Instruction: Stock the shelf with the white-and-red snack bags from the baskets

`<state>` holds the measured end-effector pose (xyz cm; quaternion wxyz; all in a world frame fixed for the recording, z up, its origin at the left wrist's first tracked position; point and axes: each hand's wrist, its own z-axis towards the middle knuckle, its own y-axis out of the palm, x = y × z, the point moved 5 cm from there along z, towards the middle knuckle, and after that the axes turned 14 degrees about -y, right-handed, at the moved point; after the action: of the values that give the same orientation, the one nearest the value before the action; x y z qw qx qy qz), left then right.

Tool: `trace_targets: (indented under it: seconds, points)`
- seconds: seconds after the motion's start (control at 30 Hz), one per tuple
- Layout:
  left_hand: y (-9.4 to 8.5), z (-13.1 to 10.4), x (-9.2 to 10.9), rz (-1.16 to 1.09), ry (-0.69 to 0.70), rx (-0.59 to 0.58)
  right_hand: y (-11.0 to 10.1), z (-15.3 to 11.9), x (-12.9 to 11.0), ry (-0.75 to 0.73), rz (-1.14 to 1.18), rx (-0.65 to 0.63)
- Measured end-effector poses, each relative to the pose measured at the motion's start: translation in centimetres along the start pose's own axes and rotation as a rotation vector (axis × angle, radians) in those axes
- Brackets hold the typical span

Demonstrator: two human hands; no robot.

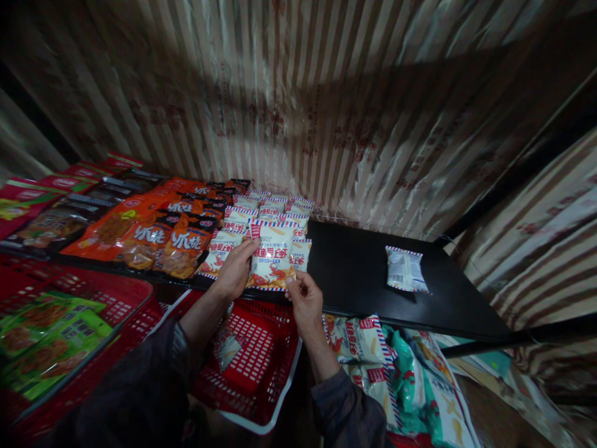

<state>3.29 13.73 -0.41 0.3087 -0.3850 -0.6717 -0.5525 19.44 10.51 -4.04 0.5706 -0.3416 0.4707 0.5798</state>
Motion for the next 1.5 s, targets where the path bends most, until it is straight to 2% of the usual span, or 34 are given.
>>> trace_targets:
  seconds: [0.33,0.5,0.6,0.8,1.5]
  points:
    - [1.0,-0.8,0.9,-0.006,0.006,-0.020,-0.5,0.2,0.0,-0.007,0.017,0.057]
    - [0.7,-0.7,0.3,0.051,-0.081,-0.006,-0.9,0.3,0.0,-0.035,0.024,0.101]
    - [0.9,-0.6,-0.3,0.078,-0.122,-0.057,-1.2,0.4,0.0,-0.040,0.034,0.128]
    - [1.6,-0.5,-0.8,0.080,-0.096,-0.149,-1.6,0.6,-0.1,-0.035,0.021,0.176]
    - [1.4,-0.5,-0.7,0.114,-0.042,-0.076,-1.6,0.6,-0.3,-0.056,0.007,0.163]
